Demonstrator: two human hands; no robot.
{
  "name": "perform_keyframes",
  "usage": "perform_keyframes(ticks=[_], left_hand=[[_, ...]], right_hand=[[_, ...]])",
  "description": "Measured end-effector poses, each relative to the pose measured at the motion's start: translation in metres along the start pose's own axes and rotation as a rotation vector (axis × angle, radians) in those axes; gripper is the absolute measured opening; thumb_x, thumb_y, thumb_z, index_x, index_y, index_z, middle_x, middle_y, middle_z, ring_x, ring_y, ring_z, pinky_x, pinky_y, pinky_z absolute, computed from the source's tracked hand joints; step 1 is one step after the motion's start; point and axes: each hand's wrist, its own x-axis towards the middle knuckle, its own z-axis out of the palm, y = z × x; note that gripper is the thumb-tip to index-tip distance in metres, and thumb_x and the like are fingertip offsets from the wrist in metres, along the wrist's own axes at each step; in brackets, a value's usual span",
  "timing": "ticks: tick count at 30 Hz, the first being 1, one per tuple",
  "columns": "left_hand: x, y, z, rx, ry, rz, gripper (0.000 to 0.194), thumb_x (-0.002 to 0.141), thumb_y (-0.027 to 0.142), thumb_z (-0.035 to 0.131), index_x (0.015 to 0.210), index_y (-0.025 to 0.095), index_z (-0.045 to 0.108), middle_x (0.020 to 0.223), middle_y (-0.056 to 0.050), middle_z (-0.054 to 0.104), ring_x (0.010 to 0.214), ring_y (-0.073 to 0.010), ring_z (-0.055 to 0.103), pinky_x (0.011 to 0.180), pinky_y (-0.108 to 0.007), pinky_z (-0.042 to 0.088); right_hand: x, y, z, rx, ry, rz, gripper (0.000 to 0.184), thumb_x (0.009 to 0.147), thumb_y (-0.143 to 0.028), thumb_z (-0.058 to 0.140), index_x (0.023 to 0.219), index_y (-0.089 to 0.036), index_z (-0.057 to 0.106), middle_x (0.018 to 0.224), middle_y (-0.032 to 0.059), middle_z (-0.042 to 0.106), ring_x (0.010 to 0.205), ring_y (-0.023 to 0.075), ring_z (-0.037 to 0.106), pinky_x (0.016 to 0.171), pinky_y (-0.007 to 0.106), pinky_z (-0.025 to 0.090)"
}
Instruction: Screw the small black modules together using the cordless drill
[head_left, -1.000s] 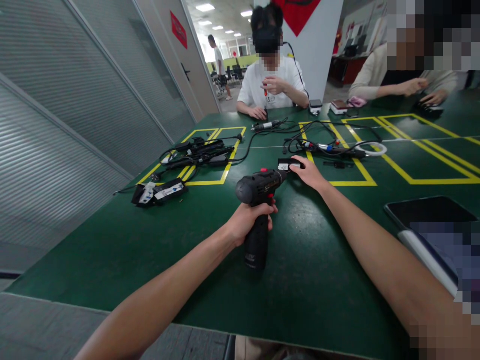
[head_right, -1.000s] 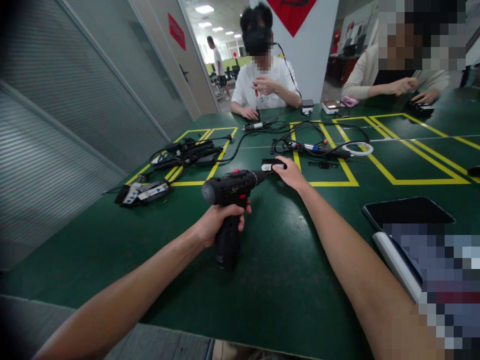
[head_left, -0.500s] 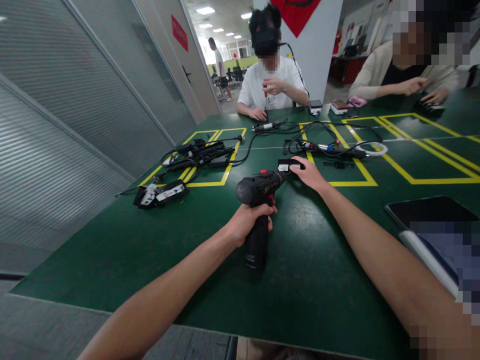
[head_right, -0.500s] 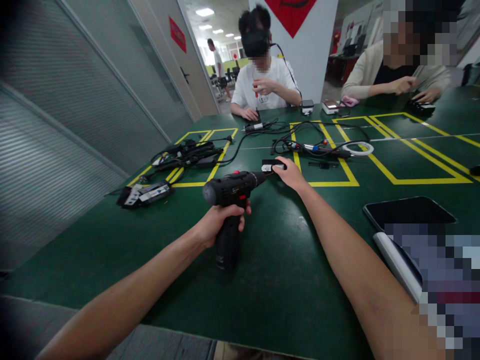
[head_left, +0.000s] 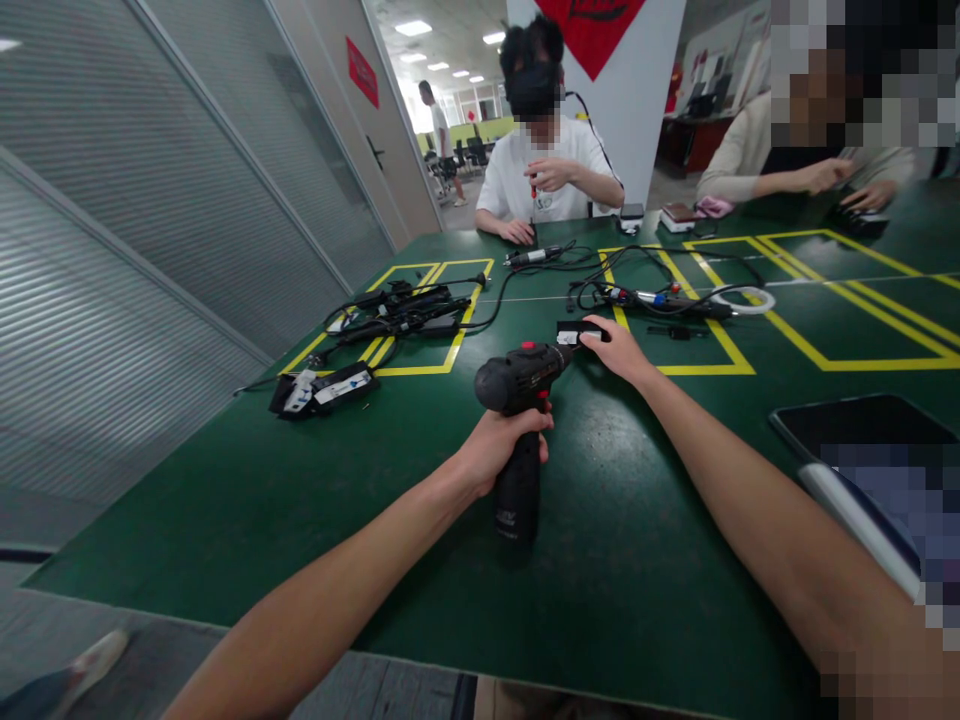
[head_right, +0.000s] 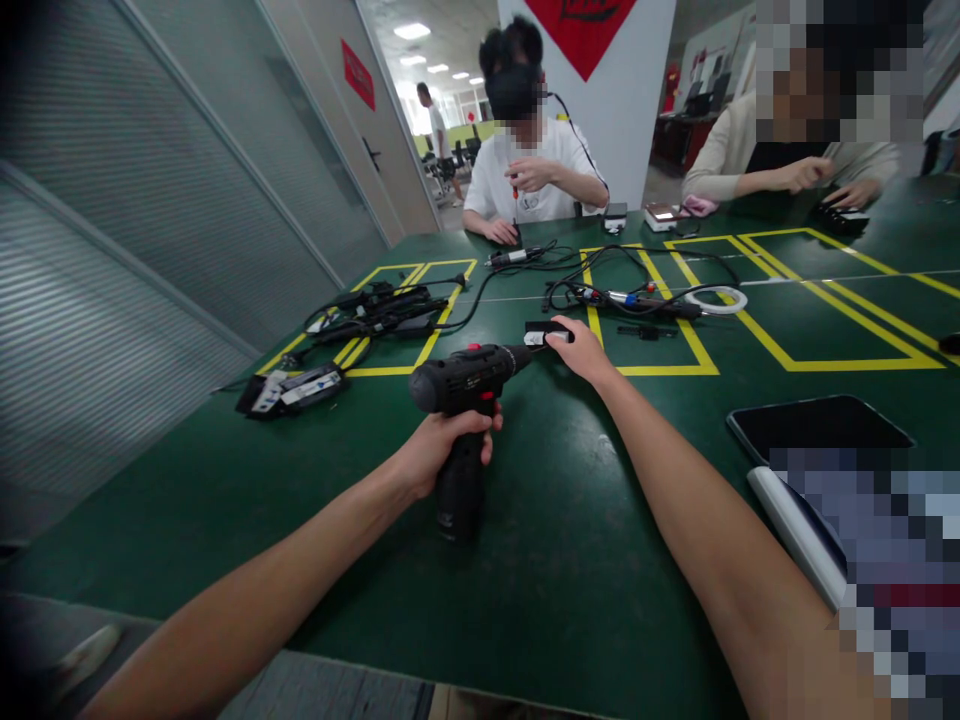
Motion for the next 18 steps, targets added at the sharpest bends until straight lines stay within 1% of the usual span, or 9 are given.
perform_keyframes(ticks=[5, 10, 18], left_hand=[[0.0005, 0.0009, 0.0035, -0.005, 0.0, -0.026, 0.02, 0.073, 0.021, 0.062, 0.09, 0.014, 0.057, 0.075, 0.0, 0.057, 0.05, -0.0085, 0.055, 0.051, -0.023, 0.041], [0.0006, -0.0001, 0.0041, 0.0, 0.011, -0.029, 0.019, 0.073, 0.021, 0.062, 0.09, 0.014, 0.057, 0.075, -0.001, 0.056, 0.051, -0.0085, 0.056, 0.051, -0.022, 0.04], [0.0004, 0.0016, 0.0051, 0.005, 0.022, -0.041, 0.021, 0.072, 0.022, 0.062, 0.091, 0.014, 0.056, 0.074, -0.001, 0.057, 0.05, -0.0083, 0.055, 0.05, -0.021, 0.04]], right_hand=[[0.0003, 0.0006, -0.0014, -0.015, -0.012, -0.006, 0.047, 0.082, -0.041, 0.06, 0.125, -0.023, 0.064, 0.119, 0.0069, 0.065, 0.108, 0.0259, 0.06, 0.098, 0.042, 0.046], [0.0001, -0.0003, -0.0022, -0.024, -0.016, -0.008, 0.049, 0.083, -0.042, 0.06, 0.127, -0.022, 0.062, 0.12, 0.0081, 0.065, 0.108, 0.0262, 0.061, 0.098, 0.042, 0.046], [-0.0007, 0.0001, -0.0009, -0.029, -0.011, -0.014, 0.048, 0.083, -0.041, 0.059, 0.127, -0.023, 0.062, 0.121, 0.007, 0.064, 0.109, 0.0255, 0.06, 0.099, 0.042, 0.045]])
